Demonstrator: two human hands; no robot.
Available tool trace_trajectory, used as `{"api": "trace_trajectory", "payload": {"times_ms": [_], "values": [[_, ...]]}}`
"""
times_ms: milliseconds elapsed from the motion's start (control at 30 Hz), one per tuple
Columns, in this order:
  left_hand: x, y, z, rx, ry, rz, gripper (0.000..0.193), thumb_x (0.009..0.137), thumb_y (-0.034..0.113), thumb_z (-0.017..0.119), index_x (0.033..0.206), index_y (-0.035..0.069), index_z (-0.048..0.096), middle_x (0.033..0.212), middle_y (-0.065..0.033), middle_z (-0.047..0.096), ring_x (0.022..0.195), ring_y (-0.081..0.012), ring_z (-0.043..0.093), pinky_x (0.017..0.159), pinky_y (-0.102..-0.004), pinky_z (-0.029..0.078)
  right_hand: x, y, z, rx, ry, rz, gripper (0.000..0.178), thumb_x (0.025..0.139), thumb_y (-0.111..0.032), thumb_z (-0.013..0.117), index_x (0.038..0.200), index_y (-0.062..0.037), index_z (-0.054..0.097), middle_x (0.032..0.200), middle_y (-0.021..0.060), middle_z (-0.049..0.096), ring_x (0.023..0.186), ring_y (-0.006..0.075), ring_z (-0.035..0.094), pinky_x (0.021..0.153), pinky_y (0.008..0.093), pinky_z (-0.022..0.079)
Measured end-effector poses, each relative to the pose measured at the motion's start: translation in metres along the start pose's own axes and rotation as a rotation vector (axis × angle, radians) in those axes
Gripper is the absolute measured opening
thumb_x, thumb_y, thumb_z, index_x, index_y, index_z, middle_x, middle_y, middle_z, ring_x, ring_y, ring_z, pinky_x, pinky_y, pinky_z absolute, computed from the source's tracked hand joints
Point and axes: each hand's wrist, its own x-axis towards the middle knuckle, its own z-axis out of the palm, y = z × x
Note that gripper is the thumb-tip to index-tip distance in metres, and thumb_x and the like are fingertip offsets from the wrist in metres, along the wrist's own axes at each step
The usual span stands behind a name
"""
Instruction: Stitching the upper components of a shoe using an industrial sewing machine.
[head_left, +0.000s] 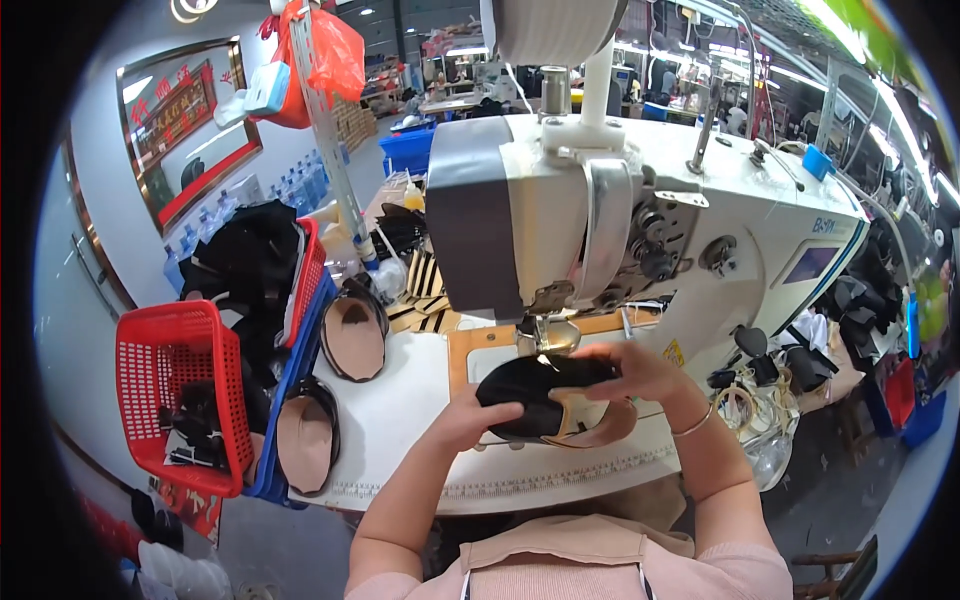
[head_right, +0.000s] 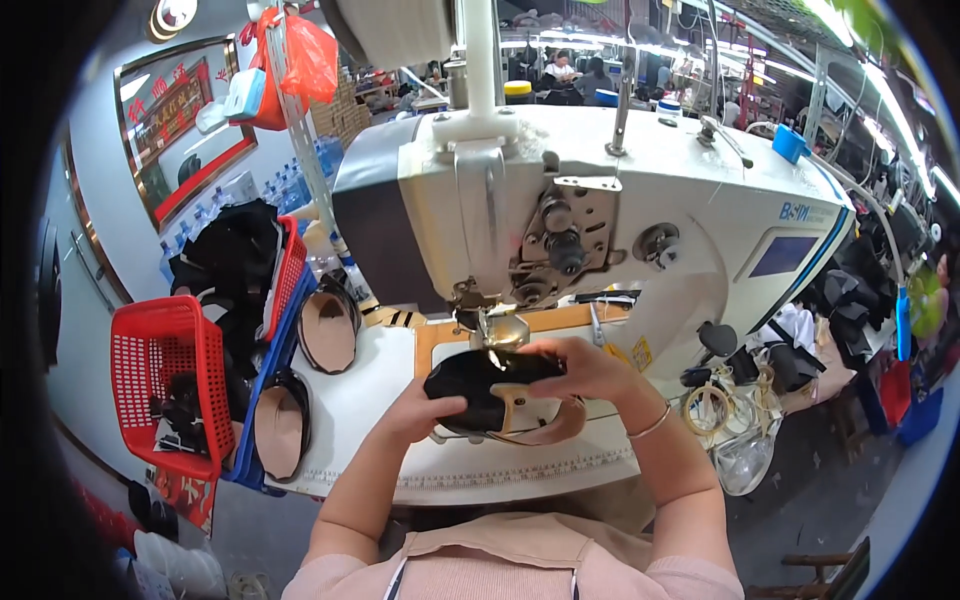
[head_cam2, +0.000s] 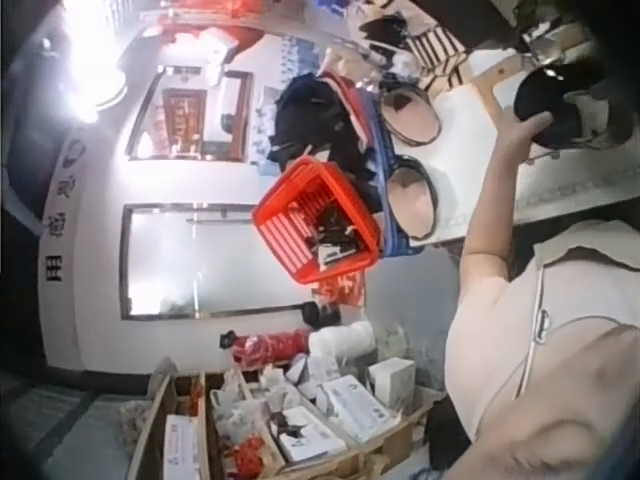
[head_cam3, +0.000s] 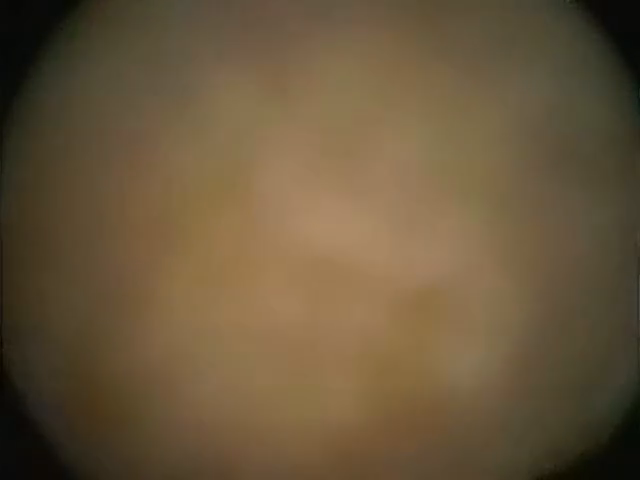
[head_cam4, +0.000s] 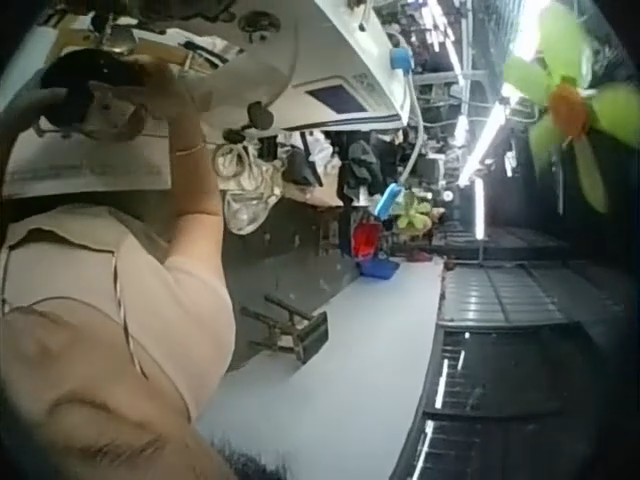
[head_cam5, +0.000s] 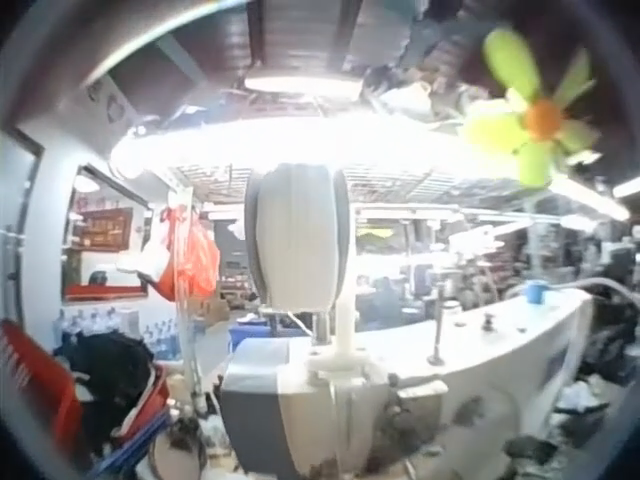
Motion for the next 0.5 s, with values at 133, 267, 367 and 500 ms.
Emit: {"api": "trace_trajectory", "payload": {"times_ms": [133,267,367,500], "values": [[0.021,0.011,0.026,-0.304,0.203,0.037,0.037,0.077,0.008,0.069,0.11,-0.004,0.055,0.102,-0.0127,0.062,0.089,-0.0216,0.063,0.08,-0.0336,0.053,0.017,0.025,-0.028,0.286,0.314,-0.116,0.034,0.075,-0.011,0.073,0.103,-0.001,0.057,0.08,-0.0022,0.056,0.068,0.0057,0.05,0.059,0.021,0.041],[0.036,0.028,0.029,-0.348,0.403,0.126,0.03,0.078,0.007,0.068,0.104,-0.003,0.056,0.095,-0.0107,0.062,0.085,-0.0199,0.064,0.075,-0.032,0.054,0.031,0.046,-0.041,-0.369,1.021,-0.259,0.01,0.078,-0.01,0.063,0.075,-0.0009,0.059,0.062,0.0001,0.057,0.059,0.0039,0.047,0.05,0.0255,0.038],[0.035,0.02,0.02,-0.143,0.458,0.16,0.035,0.078,0.006,0.066,0.108,-0.005,0.053,0.1,-0.0134,0.062,0.088,-0.023,0.063,0.079,-0.0342,0.054,0.028,0.039,-0.009,-0.588,1.159,-0.625,0.008,0.073,-0.006,0.067,0.078,-0.0038,0.061,0.062,0.0023,0.056,0.054,0.0098,0.047,0.052,0.0272,0.038],[0.028,0.027,0.023,-0.233,0.4,0.228,0.032,0.079,0.005,0.066,0.107,-0.006,0.054,0.1,-0.0133,0.062,0.088,-0.0222,0.063,0.08,-0.0341,0.053,0.043,0.009,0.031,-0.808,0.909,-0.713,0.009,0.072,-0.002,0.07,0.077,-0.0044,0.064,0.062,0.0052,0.059,0.055,0.0202,0.054,0.057,0.0297,0.042]]}}
